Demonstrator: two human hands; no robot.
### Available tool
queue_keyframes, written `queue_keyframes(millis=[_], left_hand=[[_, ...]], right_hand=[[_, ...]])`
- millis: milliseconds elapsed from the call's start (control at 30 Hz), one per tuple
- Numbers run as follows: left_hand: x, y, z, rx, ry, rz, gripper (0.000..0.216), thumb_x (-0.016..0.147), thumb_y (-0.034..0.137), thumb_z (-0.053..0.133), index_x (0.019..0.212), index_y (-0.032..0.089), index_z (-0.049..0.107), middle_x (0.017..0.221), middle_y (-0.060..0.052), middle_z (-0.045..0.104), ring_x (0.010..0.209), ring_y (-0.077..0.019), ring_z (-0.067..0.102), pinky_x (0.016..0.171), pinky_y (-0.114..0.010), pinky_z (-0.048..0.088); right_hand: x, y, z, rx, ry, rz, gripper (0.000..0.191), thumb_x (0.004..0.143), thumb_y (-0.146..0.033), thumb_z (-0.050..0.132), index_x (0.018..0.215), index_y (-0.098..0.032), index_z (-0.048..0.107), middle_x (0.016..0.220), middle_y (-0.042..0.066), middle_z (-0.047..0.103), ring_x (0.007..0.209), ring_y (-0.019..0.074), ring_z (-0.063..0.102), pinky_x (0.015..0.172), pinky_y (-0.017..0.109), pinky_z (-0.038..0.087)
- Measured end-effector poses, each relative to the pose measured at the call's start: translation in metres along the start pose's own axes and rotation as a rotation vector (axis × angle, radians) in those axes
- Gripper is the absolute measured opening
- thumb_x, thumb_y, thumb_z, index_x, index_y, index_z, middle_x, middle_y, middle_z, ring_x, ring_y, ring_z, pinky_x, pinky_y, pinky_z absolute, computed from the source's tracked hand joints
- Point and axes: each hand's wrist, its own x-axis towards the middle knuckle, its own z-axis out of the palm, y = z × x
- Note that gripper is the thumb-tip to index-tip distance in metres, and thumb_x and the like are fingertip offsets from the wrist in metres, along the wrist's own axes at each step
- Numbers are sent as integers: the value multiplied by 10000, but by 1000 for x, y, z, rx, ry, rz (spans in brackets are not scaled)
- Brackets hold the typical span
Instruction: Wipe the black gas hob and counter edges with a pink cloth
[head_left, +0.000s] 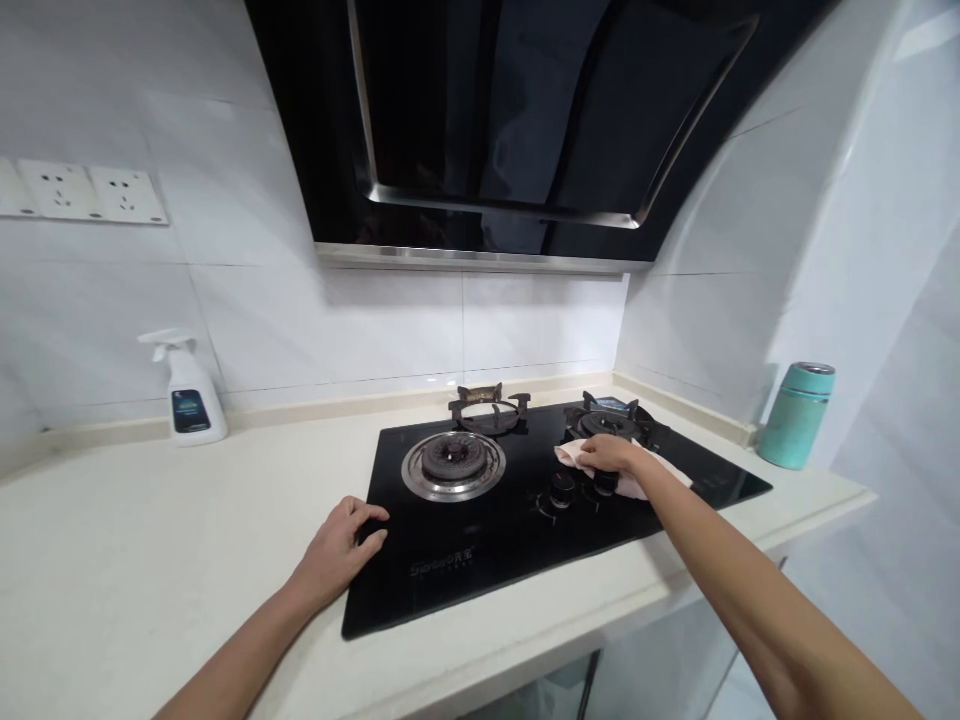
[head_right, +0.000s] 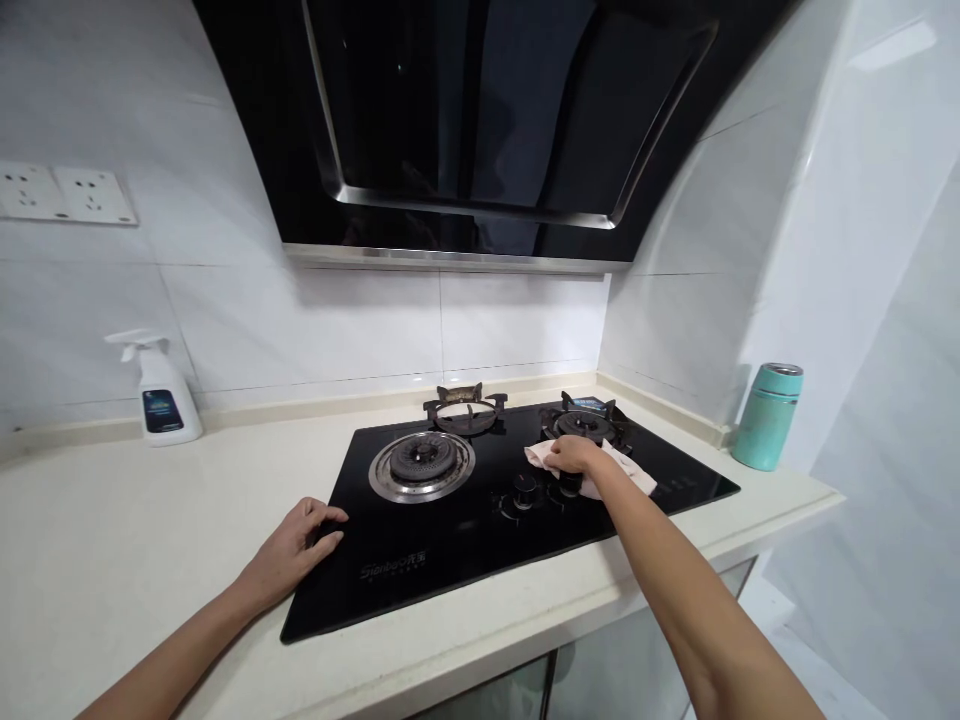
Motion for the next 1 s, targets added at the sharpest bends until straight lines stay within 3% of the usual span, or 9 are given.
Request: queue_keyframes(millis=[133,300,433,667,733,833,933,1000], left_hand=[[1,0,0,6,6,0,334,863,508,579,1039,284,752,965,-36,615,847,-238,626,799,-395,553],[2,-4,1,7,10,27,342,873,512,580,1045,272,753,956,-39,619,846,-234,618,824,-399,550],[1,-5,1,-3,20,36,342,884,520,582,1050,275,752,953,-41,620,842,-235,615,806,-393,549],[-1,-3,-1,-2,-7,21,345,900,524,572,1074,280,744,986,-44,611,868,-233,620,790,-376,549],[-1,-4,-1,-5,-17,6,356,907,531,562,1084,280,741,997,-42,602,866,-229,618,803,-379,546],[-1,-6,0,-7,-27,1,370,917,547,551,1099,283,736,995,-38,591,845,-222,606,799,-380,539],[-2,-8,0,-10,-31,3,372,920,551,553,1107,284,734,993,-37,584,860,-223,604,817,-384,537],[-2,-9,0,-18,-34,3,377,923,558,554,1106,282,736,993,-38,581,855,-221,603,815,-384,539]], right_hand=[[0,-8,5,-35,7,-51,347,977,-512,611,962,-175,695,993,53,711,913,193,649,880,363,496],[-16,1,5,30,-51,-169,351,954,-470,554,893,-189,754,982,61,741,912,208,655,784,272,448],[-15,0,-3,35,-156,-226,239,810,-435,718,887,-218,782,966,23,734,928,209,652,802,266,472],[7,-29,-2,-112,-284,-192,177,544,-130,821,643,-190,688,835,-2,686,792,188,644,739,288,481],[11,-31,-1,-129,-301,-173,166,586,-122,824,671,-185,697,810,-2,689,795,184,649,737,282,483],[17,-27,-3,-129,-277,-121,97,785,-235,799,807,-180,721,837,-1,703,827,177,660,777,297,518],[25,-24,-4,-117,-180,-54,227,960,-392,698,992,-167,708,1004,30,713,907,175,671,851,359,569],[28,-21,-4,-79,-81,-24,296,998,-455,650,1079,-173,690,1088,46,703,941,174,673,866,376,584]])
